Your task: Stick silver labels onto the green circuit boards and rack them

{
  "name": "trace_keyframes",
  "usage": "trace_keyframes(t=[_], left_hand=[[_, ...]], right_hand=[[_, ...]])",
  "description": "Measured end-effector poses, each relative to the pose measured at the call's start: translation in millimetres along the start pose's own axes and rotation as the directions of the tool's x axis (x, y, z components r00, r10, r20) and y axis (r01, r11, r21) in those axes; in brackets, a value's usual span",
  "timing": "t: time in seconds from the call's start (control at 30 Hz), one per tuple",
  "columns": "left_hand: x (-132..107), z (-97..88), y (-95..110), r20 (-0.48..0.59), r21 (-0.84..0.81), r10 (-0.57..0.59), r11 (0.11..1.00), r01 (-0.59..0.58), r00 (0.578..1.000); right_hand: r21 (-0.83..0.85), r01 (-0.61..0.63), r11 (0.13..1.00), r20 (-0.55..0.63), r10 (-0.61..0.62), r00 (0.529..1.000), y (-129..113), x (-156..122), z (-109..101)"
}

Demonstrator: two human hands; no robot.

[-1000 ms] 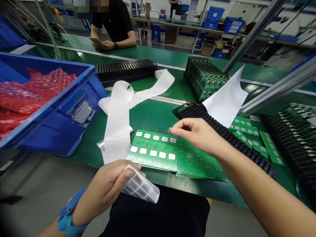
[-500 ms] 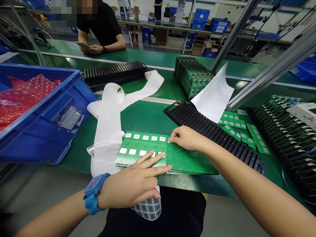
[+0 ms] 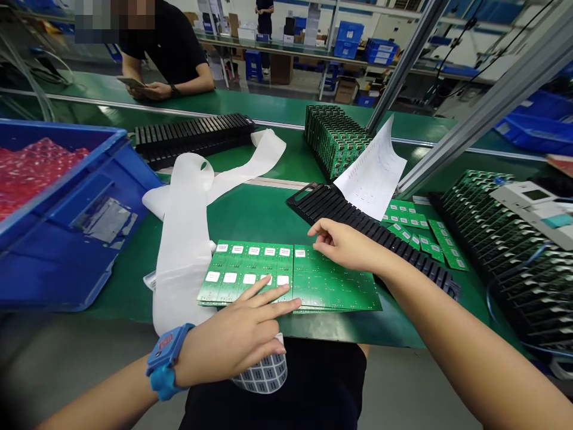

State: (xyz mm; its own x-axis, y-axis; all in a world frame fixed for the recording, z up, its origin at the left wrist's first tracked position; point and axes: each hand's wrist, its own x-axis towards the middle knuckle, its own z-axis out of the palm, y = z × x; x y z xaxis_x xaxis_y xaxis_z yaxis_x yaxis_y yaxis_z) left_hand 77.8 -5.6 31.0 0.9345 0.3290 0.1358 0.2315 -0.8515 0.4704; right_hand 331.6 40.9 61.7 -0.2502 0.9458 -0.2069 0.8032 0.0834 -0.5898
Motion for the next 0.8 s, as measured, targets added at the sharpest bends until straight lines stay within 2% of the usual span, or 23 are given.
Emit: trace_keyframes(t=[0.07, 0.17, 0.43, 0.5, 0.6, 0.7, 0.8], left_hand=[[0, 0.1, 1, -0.006, -0.01, -0.008, 1.0, 0.007, 1.0], [1, -1.0, 2, 0.004, -0.021, -0.02, 1.0, 0.02, 1.0], [1, -3.8, 2, 0.019, -0.028, -0.031, 0.999, 0.031, 0.999], [2, -4.1, 3, 0.037, -0.02, -0.039, 0.999, 0.039, 0.999], [3, -4.7, 3, 0.033, -0.013, -0.053, 0.998, 0.053, 0.998], [4, -5.2, 3, 0.02, -0.032, -0.05, 0.998, 0.051, 0.999], [3, -6.5, 3, -0.029, -0.108, -0.071, 0.992, 0.068, 0.997]], right_hand=[[0.086, -0.019, 0.996, 0.094, 0.011, 0.996, 5, 1, -3], [0.133, -0.017, 0.991, 0.145, -0.002, 0.989, 5, 2, 0], [0.124, 0.026, 0.992, 0.092, -0.038, 0.995, 5, 3, 9], [0.049, 0.064, 0.997, 0.032, -0.066, 0.997, 5, 0, 14], [-0.151, 0.16, 0.975, -0.1, -0.177, 0.979, 7, -10, 27], [-0.266, 0.207, 0.941, -0.285, -0.282, 0.916, 12, -24, 39], [-0.194, 0.159, 0.968, -0.493, -0.236, 0.837, 10, -38, 42]])
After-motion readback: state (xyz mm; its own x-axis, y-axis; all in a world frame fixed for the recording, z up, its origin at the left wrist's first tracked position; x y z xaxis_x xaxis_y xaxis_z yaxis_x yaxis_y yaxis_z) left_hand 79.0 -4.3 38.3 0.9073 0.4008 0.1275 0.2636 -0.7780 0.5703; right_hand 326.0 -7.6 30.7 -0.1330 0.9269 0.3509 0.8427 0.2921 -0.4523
